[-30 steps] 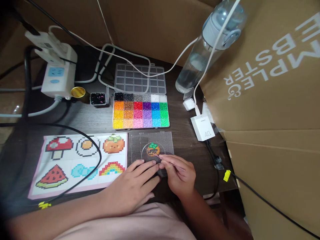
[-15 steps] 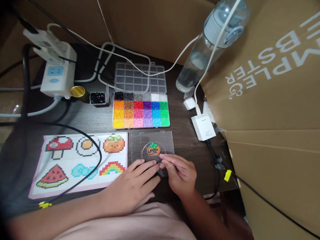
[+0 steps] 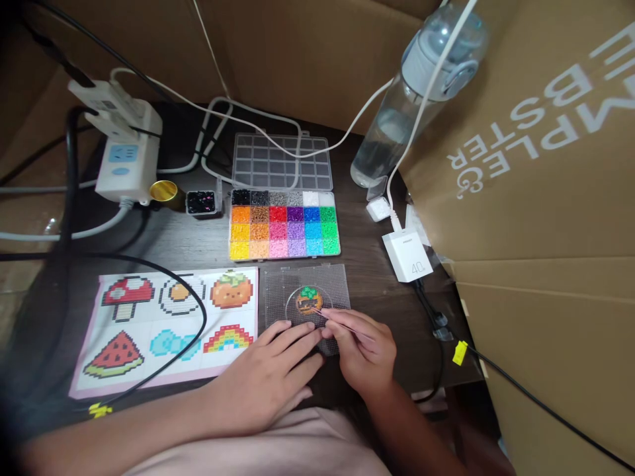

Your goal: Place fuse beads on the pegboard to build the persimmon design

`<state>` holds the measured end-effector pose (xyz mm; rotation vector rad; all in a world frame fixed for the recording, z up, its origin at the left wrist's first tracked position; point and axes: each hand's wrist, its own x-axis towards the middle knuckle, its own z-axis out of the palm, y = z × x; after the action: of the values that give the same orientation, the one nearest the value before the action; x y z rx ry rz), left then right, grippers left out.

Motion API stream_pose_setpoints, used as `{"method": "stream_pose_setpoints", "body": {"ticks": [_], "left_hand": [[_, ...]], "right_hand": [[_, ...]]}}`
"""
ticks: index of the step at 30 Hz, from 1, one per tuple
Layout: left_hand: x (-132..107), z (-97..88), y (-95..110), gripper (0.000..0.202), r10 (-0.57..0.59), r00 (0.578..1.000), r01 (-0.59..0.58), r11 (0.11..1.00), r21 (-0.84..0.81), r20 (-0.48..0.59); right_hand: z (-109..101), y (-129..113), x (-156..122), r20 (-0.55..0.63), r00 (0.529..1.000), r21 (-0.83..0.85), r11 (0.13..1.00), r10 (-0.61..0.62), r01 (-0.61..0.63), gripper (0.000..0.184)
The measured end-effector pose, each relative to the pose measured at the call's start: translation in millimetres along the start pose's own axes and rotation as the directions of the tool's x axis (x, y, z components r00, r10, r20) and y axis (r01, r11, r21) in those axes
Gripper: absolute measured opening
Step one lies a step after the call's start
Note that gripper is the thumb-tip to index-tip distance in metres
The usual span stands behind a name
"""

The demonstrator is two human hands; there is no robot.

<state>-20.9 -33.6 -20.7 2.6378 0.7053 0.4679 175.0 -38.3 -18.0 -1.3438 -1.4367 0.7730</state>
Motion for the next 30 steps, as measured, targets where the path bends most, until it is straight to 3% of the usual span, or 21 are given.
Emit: {"method": "stream_pose_setpoints", "body": {"ticks": [24, 30], "left_hand": [[-0.7, 0.3, 0.2, 0.039, -0.003, 1.000, 0.003, 1.000, -0.008, 0.021], [-2.8, -1.2, 1.3, 0.038, -0.008, 0.999, 0.008, 1.000, 0.008, 0.034]], "right_hand": [[1.9, 2.4, -1.8, -0.021, 0.999, 0.043, 0.998, 0.046, -0.045, 0.026], [-4.9, 6.0, 2.2, -0.070, 0.968, 0.264, 0.940, 0.241, -0.215, 0.013]]}}
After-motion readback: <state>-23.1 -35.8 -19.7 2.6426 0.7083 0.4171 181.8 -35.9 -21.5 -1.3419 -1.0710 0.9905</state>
